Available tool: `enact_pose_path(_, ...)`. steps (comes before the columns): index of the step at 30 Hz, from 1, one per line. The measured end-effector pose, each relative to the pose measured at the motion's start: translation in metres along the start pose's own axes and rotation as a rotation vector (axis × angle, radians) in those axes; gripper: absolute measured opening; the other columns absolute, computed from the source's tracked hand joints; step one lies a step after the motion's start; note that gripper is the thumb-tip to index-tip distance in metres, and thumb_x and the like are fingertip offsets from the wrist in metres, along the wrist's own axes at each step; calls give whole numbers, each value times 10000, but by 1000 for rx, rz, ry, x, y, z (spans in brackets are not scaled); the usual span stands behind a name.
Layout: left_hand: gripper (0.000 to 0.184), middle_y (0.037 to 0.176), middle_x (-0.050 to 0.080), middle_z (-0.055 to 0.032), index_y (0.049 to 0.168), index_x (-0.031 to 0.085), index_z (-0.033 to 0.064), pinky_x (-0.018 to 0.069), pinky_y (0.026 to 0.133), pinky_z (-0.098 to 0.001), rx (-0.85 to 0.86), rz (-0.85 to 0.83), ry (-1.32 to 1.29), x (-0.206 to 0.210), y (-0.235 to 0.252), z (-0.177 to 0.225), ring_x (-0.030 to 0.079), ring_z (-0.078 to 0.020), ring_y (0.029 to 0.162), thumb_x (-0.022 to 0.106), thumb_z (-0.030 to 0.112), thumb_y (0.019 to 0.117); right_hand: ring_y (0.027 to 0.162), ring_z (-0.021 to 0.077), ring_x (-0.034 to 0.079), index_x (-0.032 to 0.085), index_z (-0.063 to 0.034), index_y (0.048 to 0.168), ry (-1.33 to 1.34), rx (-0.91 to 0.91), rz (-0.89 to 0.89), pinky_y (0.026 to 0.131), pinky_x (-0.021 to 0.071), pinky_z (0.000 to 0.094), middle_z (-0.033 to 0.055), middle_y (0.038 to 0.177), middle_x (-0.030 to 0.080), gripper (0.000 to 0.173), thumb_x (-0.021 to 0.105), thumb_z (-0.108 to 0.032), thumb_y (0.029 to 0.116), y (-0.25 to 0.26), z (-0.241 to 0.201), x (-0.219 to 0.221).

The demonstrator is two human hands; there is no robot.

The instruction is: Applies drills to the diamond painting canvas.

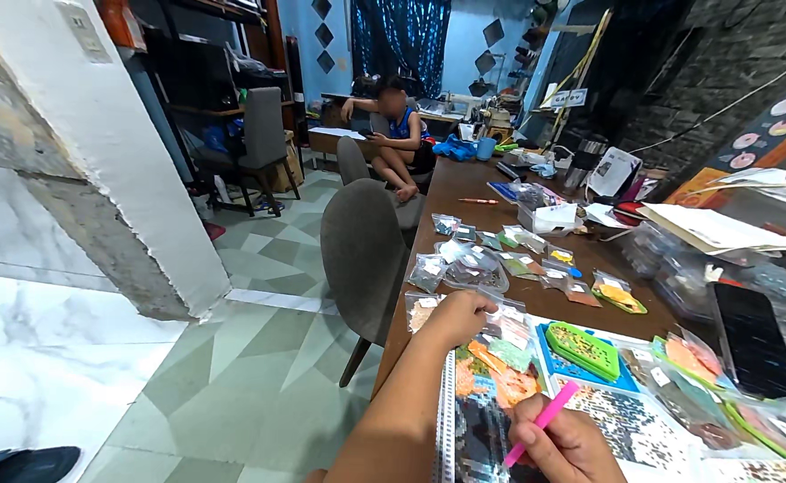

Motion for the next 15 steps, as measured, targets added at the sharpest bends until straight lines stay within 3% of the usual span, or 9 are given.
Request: enact_pose_path(15, 268, 1203, 676, -143, 1211, 719, 40, 509, 968, -413, -12, 4, -1, -2, 1, -2, 645, -235, 1086, 529, 30, 1023, 594, -33, 561, 568, -61, 931, -24, -18, 50, 552, 482, 127, 2, 677, 566, 354, 491, -373, 1081, 2, 6, -3)
Point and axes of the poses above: each hand's wrist, its own y-axis towards the middle knuckle, its own x-axis out of the palm, z = x × y, the point moved 5 cm from there along y, towards the middle knuckle
